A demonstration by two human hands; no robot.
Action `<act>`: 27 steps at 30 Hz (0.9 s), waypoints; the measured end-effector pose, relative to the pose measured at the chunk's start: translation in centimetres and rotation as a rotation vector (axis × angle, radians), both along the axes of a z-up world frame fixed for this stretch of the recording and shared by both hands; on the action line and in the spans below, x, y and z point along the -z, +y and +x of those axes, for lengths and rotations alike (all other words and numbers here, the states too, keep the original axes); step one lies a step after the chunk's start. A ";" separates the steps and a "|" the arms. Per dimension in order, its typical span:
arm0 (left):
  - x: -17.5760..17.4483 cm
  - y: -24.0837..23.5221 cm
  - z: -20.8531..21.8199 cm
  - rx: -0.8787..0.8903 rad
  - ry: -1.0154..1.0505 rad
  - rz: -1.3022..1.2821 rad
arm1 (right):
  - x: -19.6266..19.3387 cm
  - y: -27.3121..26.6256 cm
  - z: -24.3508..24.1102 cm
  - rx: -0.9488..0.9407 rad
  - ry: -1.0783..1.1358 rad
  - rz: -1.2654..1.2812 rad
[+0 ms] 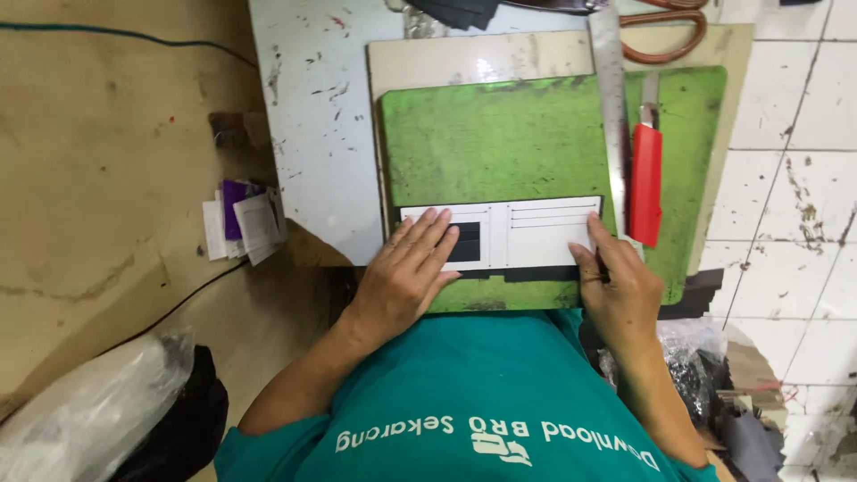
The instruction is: The person uses a paper template to mark and cut a black sheet on a green cutting mat. They align a metal ruler and use a utility knife to score straight lines, then switch to scissors to trim edges and separate the cut pieces. The finished pieces are stacked on the table.
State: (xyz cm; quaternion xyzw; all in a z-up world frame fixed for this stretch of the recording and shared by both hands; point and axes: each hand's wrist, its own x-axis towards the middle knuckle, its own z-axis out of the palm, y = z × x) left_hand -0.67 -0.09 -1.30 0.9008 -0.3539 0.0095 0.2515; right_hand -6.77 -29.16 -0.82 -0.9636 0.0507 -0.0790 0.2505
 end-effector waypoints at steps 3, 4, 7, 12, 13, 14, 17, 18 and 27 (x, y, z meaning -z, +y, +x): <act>0.2 0.1 0.1 0.013 -0.003 0.000 | 0.5 -0.1 -0.2 0.008 0.012 -0.032; 0.2 0.2 0.2 0.009 -0.004 0.000 | 0.4 -0.1 -0.2 0.005 0.011 -0.033; 0.1 0.2 0.3 0.021 0.010 -0.032 | 0.3 -0.1 -0.3 0.008 0.038 -0.007; 0.6 0.4 0.2 0.032 0.013 -0.017 | 0.5 -0.1 -0.4 0.031 0.039 -0.016; 0.6 0.4 0.2 0.032 0.013 -0.018 | 0.4 0.0 -0.4 0.031 0.039 -0.016; 0.6 0.4 0.2 0.032 0.016 -0.013 | 0.2 0.0 -0.4 0.029 0.042 -0.018; 0.5 0.4 0.3 0.042 0.013 -0.007 | -0.1 0.1 -0.1 0.023 0.042 -0.005; 0.5 0.5 0.3 0.051 0.009 -0.004 | -0.3 0.2 0.0 0.017 0.040 0.011; 0.2 0.7 0.8 0.087 0.059 -0.020 | 1.3 -0.8 -0.7 0.008 0.046 -0.022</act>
